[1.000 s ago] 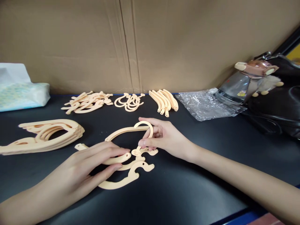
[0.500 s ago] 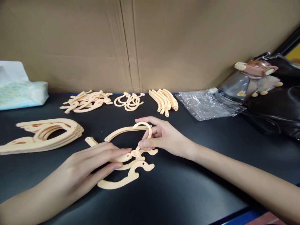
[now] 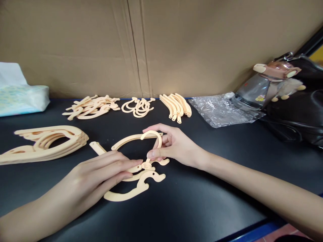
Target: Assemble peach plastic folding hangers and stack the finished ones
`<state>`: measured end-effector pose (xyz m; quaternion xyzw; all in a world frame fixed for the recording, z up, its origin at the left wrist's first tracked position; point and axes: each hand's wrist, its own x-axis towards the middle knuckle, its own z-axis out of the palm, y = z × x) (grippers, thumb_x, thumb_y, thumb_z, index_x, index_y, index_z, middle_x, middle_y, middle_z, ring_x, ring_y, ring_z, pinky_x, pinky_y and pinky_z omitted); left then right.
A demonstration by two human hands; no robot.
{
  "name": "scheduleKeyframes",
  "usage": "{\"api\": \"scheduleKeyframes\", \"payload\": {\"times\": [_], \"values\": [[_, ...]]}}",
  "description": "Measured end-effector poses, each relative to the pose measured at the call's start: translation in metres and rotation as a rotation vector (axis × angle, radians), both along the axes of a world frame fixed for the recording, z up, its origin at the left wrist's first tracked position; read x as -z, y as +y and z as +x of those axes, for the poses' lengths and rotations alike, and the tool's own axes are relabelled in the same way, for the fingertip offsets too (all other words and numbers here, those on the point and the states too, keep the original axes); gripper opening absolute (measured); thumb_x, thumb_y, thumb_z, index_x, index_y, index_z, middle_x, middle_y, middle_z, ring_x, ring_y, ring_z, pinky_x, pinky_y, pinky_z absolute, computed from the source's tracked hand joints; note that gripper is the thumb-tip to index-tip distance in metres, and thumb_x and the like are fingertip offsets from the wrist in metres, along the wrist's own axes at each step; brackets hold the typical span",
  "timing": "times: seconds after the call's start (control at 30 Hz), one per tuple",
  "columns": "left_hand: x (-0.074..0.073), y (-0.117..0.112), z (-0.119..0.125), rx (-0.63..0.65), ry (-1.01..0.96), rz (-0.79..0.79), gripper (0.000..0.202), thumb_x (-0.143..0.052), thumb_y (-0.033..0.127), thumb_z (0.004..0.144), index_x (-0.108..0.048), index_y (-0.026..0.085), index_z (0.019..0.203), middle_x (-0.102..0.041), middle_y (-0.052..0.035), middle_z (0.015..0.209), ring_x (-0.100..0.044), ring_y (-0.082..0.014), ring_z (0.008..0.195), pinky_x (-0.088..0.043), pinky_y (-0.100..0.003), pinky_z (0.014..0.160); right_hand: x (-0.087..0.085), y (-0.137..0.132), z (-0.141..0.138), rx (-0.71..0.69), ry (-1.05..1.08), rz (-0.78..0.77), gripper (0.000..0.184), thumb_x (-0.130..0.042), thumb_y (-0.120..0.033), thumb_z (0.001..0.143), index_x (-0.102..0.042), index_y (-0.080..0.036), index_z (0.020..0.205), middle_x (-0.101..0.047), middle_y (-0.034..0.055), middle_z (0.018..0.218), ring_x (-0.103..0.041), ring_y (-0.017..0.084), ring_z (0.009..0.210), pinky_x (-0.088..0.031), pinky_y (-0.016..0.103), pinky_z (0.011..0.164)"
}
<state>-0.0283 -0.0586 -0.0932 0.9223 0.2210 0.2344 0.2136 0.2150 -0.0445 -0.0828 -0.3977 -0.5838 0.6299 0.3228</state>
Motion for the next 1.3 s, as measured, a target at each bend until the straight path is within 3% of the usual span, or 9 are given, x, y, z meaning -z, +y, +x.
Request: {"api": "scheduleKeyframes", "payload": {"times": [0.43, 0.77, 0.97, 1.13, 1.3], "values": [[0.0013, 0.0014, -0.0011, -0.023, -0.013, -0.027, 0.032, -0.048, 0.011, 0.098, -0.053, 0.024, 0.126, -0.061, -0.0014, 0.097, -0.058, -0.0127, 0.085, -0.046, -0.021, 0.074, 0.0011, 0.0012, 0.0030, -0.007, 0.033, -0.002, 0.046, -0.078, -0.019, 0.075, -0.053, -0.020, 0.114, -0.071, -0.0019, 0.071, -0.062, 0.008, 0.053, -0.050, 0.020, 0.054], [0.0020, 0.0037, -0.0010, -0.037, -0.019, 0.005, 0.029, -0.049, 0.013, 0.098, -0.054, 0.024, 0.124, -0.064, -0.0021, 0.101, -0.062, -0.0131, 0.089, -0.048, -0.021, 0.076, 0.0010, 0.0015, 0.0019, -0.028, 0.055, -0.043, 0.047, -0.079, -0.018, 0.075, -0.053, -0.019, 0.114, -0.073, 0.0003, 0.073, -0.065, 0.009, 0.057, -0.051, 0.019, 0.055], [0.0003, 0.0025, -0.0010, -0.008, -0.052, -0.067, 0.026, -0.047, 0.012, 0.098, -0.058, 0.025, 0.118, -0.067, -0.0034, 0.104, -0.064, -0.0154, 0.092, -0.051, -0.024, 0.079, 0.0001, 0.0009, 0.0016, -0.024, 0.035, -0.056, 0.038, -0.081, -0.023, 0.073, -0.054, -0.017, 0.099, -0.072, 0.0008, 0.069, -0.061, 0.009, 0.053, -0.046, 0.019, 0.051], [-0.0010, 0.0025, 0.0014, -0.047, -0.061, -0.073, 0.026, -0.049, 0.015, 0.097, -0.059, 0.025, 0.118, -0.068, -0.0006, 0.097, -0.065, -0.0131, 0.084, -0.050, -0.021, 0.072, 0.0020, -0.0031, -0.0043, 0.006, 0.011, -0.051, 0.043, -0.084, -0.030, 0.068, -0.047, -0.019, 0.087, -0.070, -0.0007, 0.067, -0.061, 0.010, 0.054, -0.048, 0.021, 0.051], [-0.0023, 0.0034, 0.0046, -0.062, -0.096, -0.104, 0.022, -0.049, 0.016, 0.097, -0.061, 0.025, 0.114, -0.069, 0.0000, 0.096, -0.066, -0.0122, 0.081, -0.050, -0.020, 0.070, 0.0026, -0.0027, -0.0060, -0.016, 0.021, -0.049, 0.042, -0.085, -0.027, 0.066, -0.047, -0.019, 0.084, -0.068, -0.0030, 0.064, -0.060, 0.009, 0.052, -0.047, 0.019, 0.050]]}}
